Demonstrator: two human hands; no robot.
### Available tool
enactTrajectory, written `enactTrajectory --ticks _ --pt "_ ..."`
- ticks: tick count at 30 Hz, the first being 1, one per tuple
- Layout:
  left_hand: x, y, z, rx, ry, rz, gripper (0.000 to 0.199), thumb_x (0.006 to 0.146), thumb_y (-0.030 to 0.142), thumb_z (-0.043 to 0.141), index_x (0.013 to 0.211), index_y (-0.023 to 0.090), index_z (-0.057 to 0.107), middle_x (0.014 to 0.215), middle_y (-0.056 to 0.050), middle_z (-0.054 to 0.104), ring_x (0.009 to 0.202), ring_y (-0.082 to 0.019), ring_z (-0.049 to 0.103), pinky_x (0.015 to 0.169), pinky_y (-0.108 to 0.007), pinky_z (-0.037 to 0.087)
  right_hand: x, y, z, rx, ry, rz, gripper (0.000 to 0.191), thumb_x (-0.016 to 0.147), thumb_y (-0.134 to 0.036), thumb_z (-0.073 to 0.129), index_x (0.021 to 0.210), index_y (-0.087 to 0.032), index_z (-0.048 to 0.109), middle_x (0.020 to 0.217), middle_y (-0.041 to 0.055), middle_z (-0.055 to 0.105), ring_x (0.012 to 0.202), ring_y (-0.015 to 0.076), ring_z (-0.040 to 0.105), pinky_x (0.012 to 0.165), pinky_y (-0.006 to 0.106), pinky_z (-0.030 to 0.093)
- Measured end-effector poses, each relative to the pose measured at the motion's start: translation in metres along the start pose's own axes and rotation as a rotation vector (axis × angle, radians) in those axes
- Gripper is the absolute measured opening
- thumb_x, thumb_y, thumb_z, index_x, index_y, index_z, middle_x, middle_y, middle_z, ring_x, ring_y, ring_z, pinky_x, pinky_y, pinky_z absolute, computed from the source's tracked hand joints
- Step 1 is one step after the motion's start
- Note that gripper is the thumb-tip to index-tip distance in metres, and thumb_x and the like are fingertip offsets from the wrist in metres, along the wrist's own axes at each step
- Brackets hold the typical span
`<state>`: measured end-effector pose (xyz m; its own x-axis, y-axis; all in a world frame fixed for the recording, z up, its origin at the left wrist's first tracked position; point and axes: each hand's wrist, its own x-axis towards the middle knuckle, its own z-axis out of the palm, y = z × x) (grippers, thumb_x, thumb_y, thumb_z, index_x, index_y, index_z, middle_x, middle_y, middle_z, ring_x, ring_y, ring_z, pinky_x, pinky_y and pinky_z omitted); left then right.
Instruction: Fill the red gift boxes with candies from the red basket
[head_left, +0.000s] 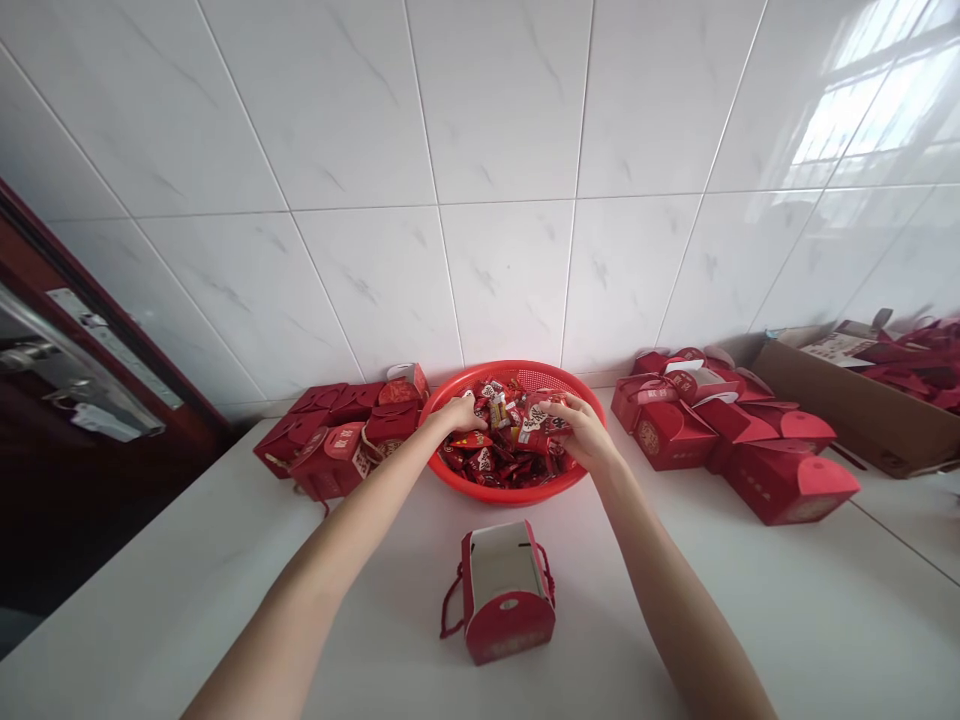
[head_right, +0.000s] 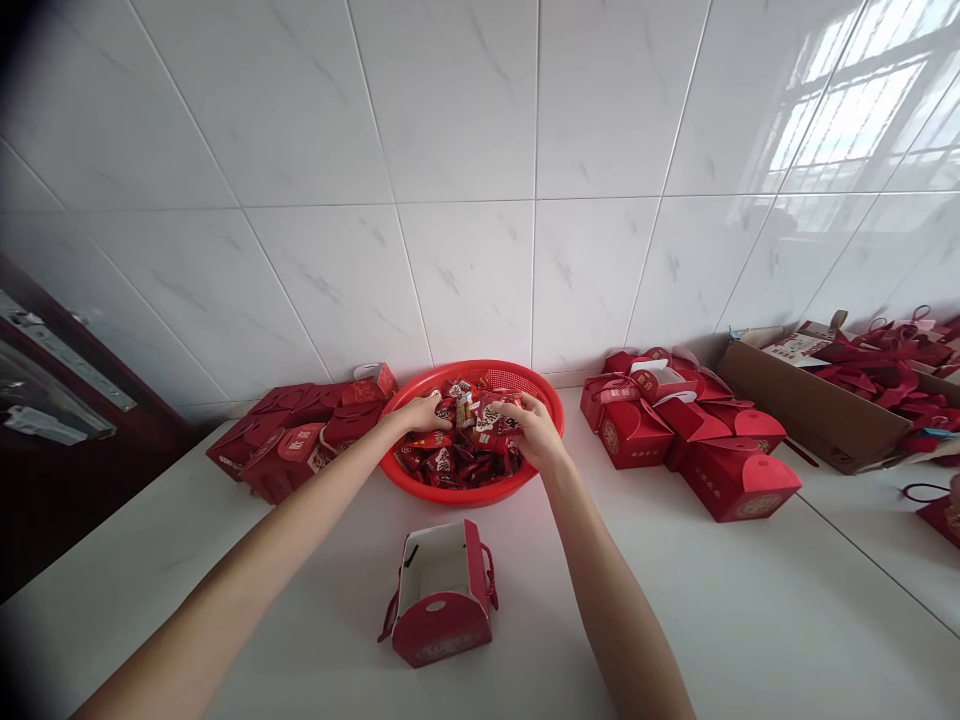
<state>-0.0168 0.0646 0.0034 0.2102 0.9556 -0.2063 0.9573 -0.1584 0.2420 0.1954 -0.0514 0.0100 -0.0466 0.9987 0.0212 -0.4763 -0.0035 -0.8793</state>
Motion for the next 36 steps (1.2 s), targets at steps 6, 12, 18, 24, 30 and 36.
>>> enactTrajectory --ticks 6,12,18,24,30,36 --pt "0.007 -0.010 0.005 -0.172 0.038 -0.004 0.030 0.059 0.024 0.080 0.087 0.019 0.070 0.098 -0.006 0.075 0.094 -0.028 0.069 0.072 -0.028 0.051 0.000 0.001 -0.001 0.001 -0.014 0.007 0.030 0.054 -0.030 0.089 0.074 -0.019 0.068 0.080 0.0009 0.069 0.072 0.0147 0.064 0.050 0.022 0.053" --pt "0.006 -0.015 0.006 -0.509 0.148 0.060 0.038 0.053 0.012 0.081 0.090 0.019 0.073 0.090 -0.003 0.075 0.091 -0.024 0.069 0.072 -0.027 0.051 0.000 0.001 -0.002 0.003 -0.004 0.004 0.028 0.056 -0.029 0.087 0.076 -0.020 0.070 0.079 0.0007 0.069 0.072 0.0147 0.064 0.050 0.022 0.052" --pt "-0.006 -0.009 -0.001 -0.853 0.157 0.186 0.039 0.063 0.017 0.077 0.101 0.017 0.070 0.071 0.001 0.071 0.071 -0.018 0.068 0.077 -0.031 0.052 0.000 0.000 -0.001 0.004 0.006 0.002 0.027 0.055 -0.028 0.087 0.073 -0.020 0.068 0.078 0.0003 0.069 0.072 0.0152 0.065 0.051 0.022 0.051" --pt "-0.017 -0.002 -0.007 -1.121 0.169 0.257 0.049 0.063 0.028 0.081 0.108 0.015 0.066 0.088 -0.004 0.076 0.079 -0.018 0.071 0.081 -0.033 0.054 0.000 0.000 -0.001 0.006 0.013 0.000 0.029 0.054 -0.029 0.088 0.072 -0.020 0.067 0.075 -0.0009 0.067 0.069 0.0131 0.063 0.051 0.021 0.049" --pt "-0.026 0.002 -0.012 -1.412 0.154 0.212 0.031 0.069 0.026 0.082 0.095 0.014 0.070 0.079 -0.002 0.073 0.066 -0.012 0.066 0.065 -0.024 0.053 0.000 -0.001 -0.001 0.001 0.011 -0.001 0.029 0.054 -0.030 0.088 0.074 -0.019 0.069 0.076 0.0001 0.068 0.069 0.0134 0.063 0.052 0.022 0.050" --pt "-0.039 0.004 -0.016 -1.454 0.121 0.192 0.018 0.071 0.010 0.074 0.089 0.014 0.071 0.071 0.000 0.069 0.063 -0.009 0.063 0.065 -0.020 0.054 0.000 0.000 -0.001 -0.009 0.015 -0.008 0.028 0.055 -0.030 0.087 0.074 -0.019 0.070 0.076 0.0008 0.069 0.069 0.0142 0.063 0.053 0.022 0.051"
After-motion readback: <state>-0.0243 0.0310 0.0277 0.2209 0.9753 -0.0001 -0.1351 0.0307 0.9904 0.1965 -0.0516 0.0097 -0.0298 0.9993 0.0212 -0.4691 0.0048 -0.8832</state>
